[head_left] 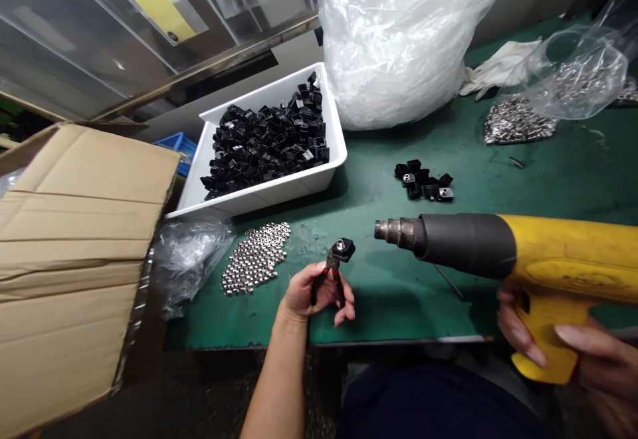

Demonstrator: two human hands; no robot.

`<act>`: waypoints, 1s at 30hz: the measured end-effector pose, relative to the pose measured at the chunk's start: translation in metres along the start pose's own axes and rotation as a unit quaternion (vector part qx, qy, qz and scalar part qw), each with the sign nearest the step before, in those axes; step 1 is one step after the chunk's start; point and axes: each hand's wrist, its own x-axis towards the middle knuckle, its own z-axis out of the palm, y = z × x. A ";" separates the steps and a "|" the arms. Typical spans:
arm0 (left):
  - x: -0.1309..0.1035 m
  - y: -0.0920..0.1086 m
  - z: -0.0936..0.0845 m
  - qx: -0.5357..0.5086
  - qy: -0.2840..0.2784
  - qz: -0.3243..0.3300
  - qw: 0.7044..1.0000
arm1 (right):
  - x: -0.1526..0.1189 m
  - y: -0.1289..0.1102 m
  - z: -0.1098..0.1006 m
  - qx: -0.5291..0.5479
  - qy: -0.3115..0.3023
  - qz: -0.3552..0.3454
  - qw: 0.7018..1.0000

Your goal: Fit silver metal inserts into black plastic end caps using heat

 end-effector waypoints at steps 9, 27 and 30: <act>0.006 0.003 -0.001 0.046 -0.014 -0.018 0.999 | -0.006 -0.014 0.027 -0.100 0.069 -0.014 0.992; 0.008 0.007 -0.002 0.063 -0.042 -0.050 0.996 | 0.017 -0.008 -0.035 -0.078 -0.119 0.046 0.989; 0.008 0.007 -0.002 0.069 -0.035 -0.055 0.995 | 0.017 -0.007 -0.038 -0.070 -0.116 0.047 0.990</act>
